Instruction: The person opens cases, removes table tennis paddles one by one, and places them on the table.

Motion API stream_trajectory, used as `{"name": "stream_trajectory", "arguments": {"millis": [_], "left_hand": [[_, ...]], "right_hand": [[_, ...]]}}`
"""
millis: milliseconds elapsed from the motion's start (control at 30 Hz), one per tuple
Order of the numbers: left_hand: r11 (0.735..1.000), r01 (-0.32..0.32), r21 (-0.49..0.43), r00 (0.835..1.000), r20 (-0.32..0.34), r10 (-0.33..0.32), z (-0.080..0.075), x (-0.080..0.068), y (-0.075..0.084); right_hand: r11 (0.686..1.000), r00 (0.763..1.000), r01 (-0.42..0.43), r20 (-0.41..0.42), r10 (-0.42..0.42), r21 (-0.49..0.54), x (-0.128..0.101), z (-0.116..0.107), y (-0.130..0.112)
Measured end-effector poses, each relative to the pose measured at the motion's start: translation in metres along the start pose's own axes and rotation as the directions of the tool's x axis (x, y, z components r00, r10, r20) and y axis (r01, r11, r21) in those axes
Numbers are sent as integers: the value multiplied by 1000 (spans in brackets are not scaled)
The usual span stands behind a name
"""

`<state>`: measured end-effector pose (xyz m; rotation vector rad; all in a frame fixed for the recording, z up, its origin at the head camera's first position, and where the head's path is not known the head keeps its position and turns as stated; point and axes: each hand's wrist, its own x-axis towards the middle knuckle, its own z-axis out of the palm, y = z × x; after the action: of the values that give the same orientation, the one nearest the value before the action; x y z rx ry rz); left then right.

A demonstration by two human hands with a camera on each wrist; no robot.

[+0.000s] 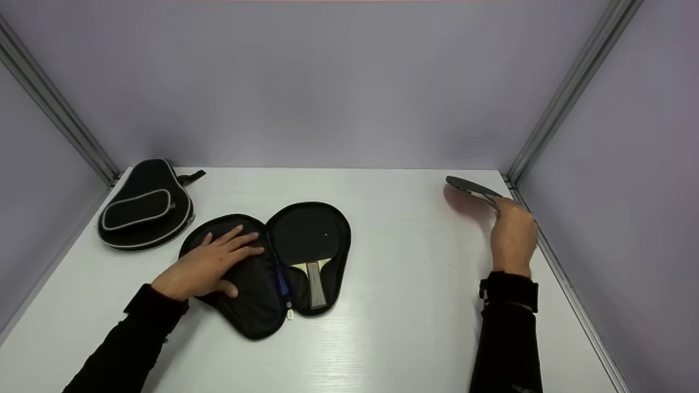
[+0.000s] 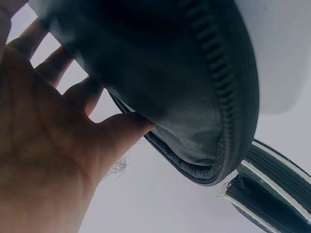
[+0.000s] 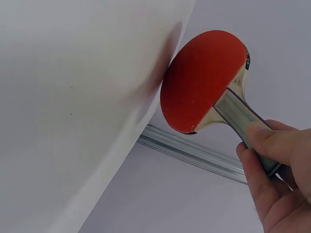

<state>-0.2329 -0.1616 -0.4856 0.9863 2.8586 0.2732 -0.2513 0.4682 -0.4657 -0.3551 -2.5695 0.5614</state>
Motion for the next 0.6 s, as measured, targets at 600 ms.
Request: {"name": "stream_trajectory", "arguments": {"millis": [600], "left_hand": [[1000, 1, 2, 1000, -14, -1, -2, -7, -1]], "right_hand": [[987, 971, 152, 190, -142, -42, 6, 9, -10]]}}
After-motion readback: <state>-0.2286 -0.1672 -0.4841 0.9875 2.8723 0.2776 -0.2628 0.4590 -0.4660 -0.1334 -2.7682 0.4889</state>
